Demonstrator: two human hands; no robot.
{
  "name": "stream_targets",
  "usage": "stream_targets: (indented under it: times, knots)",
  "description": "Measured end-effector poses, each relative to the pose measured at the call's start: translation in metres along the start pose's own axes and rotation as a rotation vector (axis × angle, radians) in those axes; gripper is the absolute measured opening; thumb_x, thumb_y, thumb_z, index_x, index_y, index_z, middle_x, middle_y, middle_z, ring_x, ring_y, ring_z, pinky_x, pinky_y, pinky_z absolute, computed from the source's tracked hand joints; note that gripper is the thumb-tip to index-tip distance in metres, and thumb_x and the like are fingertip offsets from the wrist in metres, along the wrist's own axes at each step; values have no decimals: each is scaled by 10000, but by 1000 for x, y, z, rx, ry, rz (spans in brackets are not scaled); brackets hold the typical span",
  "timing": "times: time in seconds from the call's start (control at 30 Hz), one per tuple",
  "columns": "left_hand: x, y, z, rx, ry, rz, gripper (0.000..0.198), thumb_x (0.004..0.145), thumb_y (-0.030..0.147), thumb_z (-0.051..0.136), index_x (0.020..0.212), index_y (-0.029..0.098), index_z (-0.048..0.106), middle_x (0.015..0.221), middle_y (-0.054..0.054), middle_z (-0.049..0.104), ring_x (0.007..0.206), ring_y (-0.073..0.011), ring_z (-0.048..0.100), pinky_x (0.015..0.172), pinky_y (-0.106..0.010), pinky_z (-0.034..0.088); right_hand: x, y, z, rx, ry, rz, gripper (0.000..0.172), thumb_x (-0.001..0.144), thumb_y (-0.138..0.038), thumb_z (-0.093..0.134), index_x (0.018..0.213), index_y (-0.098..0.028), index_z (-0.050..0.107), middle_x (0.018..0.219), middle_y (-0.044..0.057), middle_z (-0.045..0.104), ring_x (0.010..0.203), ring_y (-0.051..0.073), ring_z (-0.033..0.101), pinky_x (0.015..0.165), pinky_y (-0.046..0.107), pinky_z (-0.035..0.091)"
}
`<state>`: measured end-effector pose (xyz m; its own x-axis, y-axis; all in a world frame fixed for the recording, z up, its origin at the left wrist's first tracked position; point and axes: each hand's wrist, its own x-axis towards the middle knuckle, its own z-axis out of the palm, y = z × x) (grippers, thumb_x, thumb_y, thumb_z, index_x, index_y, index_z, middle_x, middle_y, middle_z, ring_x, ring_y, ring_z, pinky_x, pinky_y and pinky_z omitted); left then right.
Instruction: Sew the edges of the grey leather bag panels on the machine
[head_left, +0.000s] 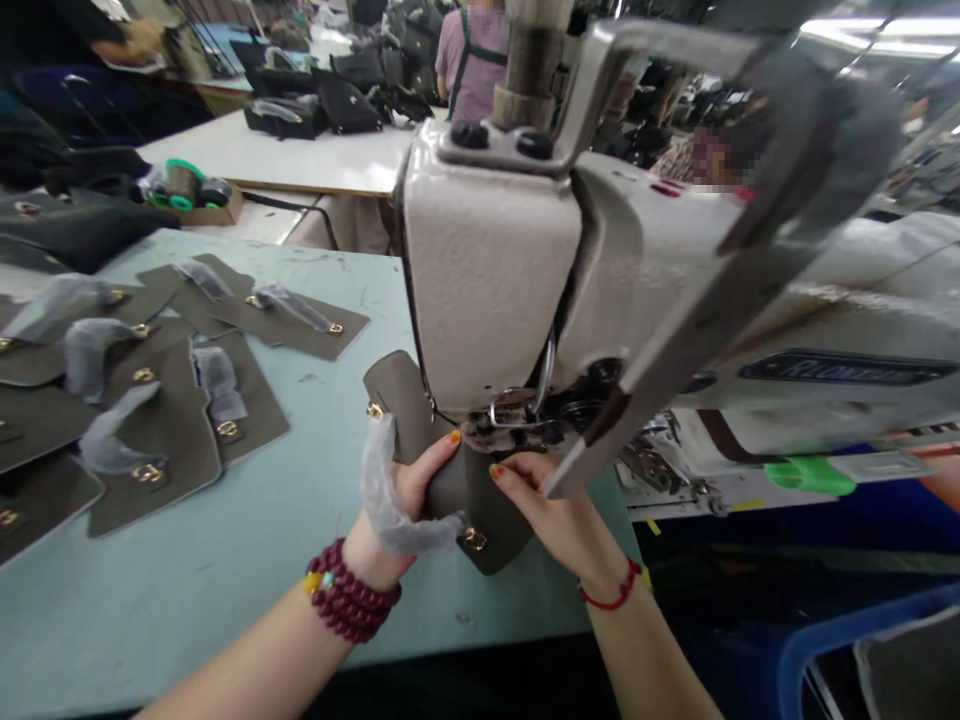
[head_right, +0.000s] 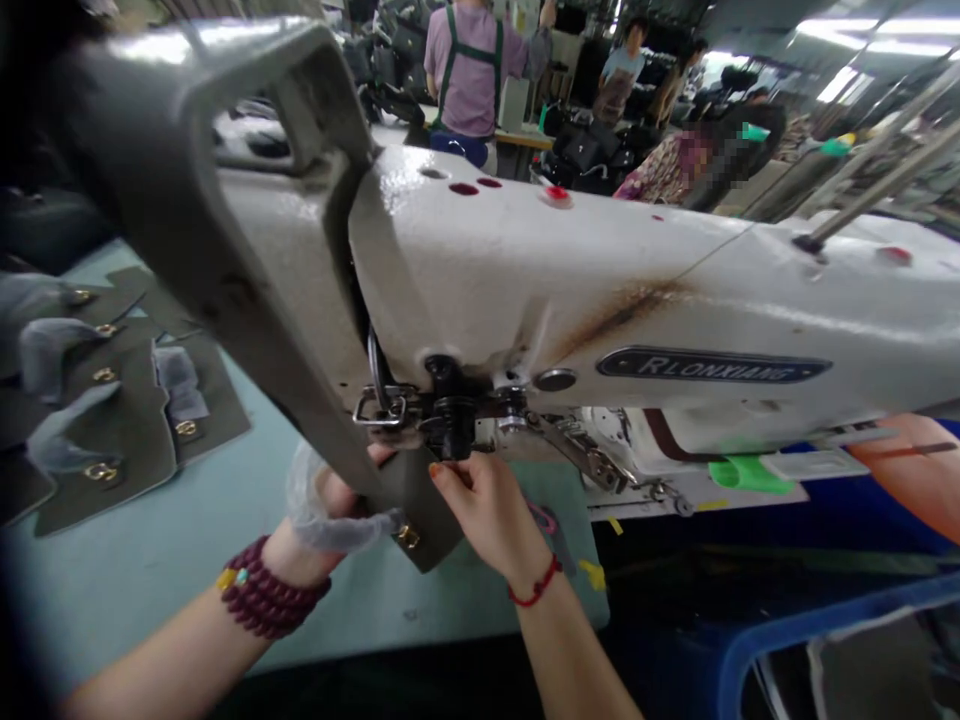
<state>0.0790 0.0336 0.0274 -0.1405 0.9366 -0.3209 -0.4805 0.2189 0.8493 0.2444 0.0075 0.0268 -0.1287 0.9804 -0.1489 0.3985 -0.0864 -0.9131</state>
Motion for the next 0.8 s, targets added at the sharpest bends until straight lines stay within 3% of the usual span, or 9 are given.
stream_targets:
  times: [0.23, 0.37, 0.6, 0.8]
  knots:
    - [-13, -20, 9, -175, 76, -153, 394, 643, 275, 848, 1016, 228, 731, 1046, -87, 758, 940, -342, 720, 823, -454, 603, 6, -1, -9, -97, 65, -9, 305, 911, -358, 561, 779, -130, 714, 683, 27, 657, 641, 155, 583, 544, 227, 380]
    - [-8, -24, 4, -181, 72, -167, 367, 628, 236, 853, 976, 217, 739, 989, -82, 766, 910, -343, 728, 804, -451, 609, 4, 0, -5, -133, 93, -3, 317, 920, -355, 549, 781, -122, 712, 689, 32, 662, 629, 150, 582, 541, 226, 376]
    - [-7, -20, -6, -116, -54, -272, 488, 602, 212, 881, 1065, 204, 724, 1100, -123, 745, 988, -368, 712, 811, -486, 610, 2, -11, -6, -160, 61, -60, 263, 937, -284, 544, 848, -132, 738, 791, 48, 723, 726, 167, 633, 614, 229, 410]
    - [-12, -15, -2, -65, -3, -193, 415, 630, 198, 858, 1020, 212, 717, 1066, -109, 753, 932, -354, 727, 776, -499, 619, 7, -19, -8, -176, 31, -87, 275, 939, -275, 573, 770, -132, 736, 695, 30, 688, 684, 152, 604, 585, 226, 374]
